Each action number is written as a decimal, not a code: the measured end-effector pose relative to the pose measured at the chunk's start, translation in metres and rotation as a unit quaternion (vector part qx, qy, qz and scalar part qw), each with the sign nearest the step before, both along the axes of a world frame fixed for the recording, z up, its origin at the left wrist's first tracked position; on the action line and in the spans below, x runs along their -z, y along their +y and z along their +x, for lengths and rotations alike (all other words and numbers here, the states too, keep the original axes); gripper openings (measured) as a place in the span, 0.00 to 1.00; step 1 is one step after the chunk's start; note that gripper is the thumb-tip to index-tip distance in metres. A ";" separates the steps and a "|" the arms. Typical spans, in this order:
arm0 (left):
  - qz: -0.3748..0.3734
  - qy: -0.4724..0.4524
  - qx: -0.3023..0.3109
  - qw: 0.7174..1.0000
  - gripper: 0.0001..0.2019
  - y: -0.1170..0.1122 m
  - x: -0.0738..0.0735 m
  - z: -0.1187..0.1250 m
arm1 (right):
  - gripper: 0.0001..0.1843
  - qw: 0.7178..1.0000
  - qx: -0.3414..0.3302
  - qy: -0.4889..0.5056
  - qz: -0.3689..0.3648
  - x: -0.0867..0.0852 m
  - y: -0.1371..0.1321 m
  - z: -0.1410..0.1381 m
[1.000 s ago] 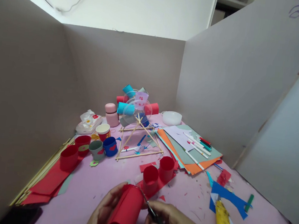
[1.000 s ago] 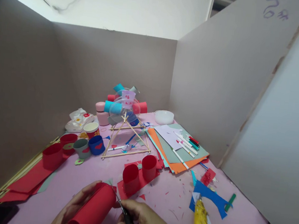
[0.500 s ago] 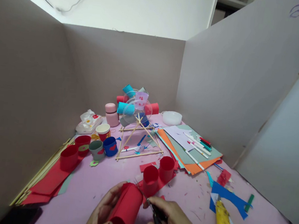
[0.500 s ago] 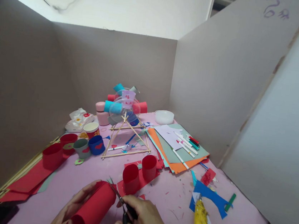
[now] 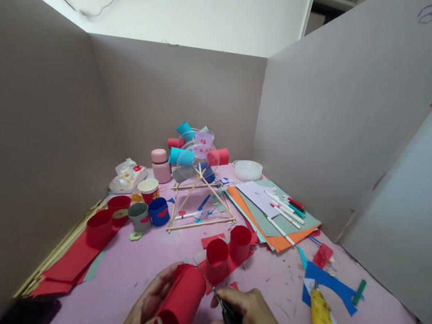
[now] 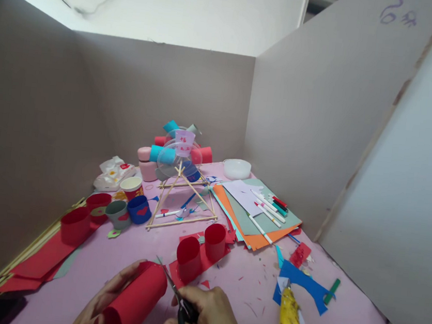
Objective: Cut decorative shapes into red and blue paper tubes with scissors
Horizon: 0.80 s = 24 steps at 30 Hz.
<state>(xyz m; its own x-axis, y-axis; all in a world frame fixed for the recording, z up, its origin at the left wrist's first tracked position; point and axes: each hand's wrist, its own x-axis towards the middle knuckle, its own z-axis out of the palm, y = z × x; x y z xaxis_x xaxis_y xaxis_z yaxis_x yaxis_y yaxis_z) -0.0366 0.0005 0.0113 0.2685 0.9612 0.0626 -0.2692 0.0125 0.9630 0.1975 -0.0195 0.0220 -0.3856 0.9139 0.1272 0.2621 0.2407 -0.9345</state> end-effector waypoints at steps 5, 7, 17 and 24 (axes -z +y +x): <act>-0.008 -0.013 0.009 1.000 0.31 0.003 0.002 0.000 | 0.13 1.000 -0.006 -0.015 -0.011 0.005 0.000 -0.001; -0.018 -0.023 0.010 1.000 0.33 0.006 0.005 0.001 | 0.14 0.999 -0.004 -0.037 -0.012 0.003 -0.001 -0.002; -0.070 0.006 -0.030 0.997 0.33 -0.005 -0.047 0.035 | 0.15 0.999 0.035 -0.011 -0.013 0.000 0.004 0.003; -0.068 -0.013 -0.022 0.997 0.34 0.011 -0.031 0.026 | 0.18 0.996 0.048 0.072 -0.033 0.005 0.007 0.001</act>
<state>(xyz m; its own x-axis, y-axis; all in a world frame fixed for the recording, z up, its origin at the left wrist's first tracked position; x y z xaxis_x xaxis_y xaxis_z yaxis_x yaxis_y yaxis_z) -0.0103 0.0118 0.0420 0.2267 0.9719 -0.0636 -0.2969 0.1312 0.9459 0.1987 -0.0130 0.0175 -0.2789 0.9536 0.1133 0.1422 0.1577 -0.9772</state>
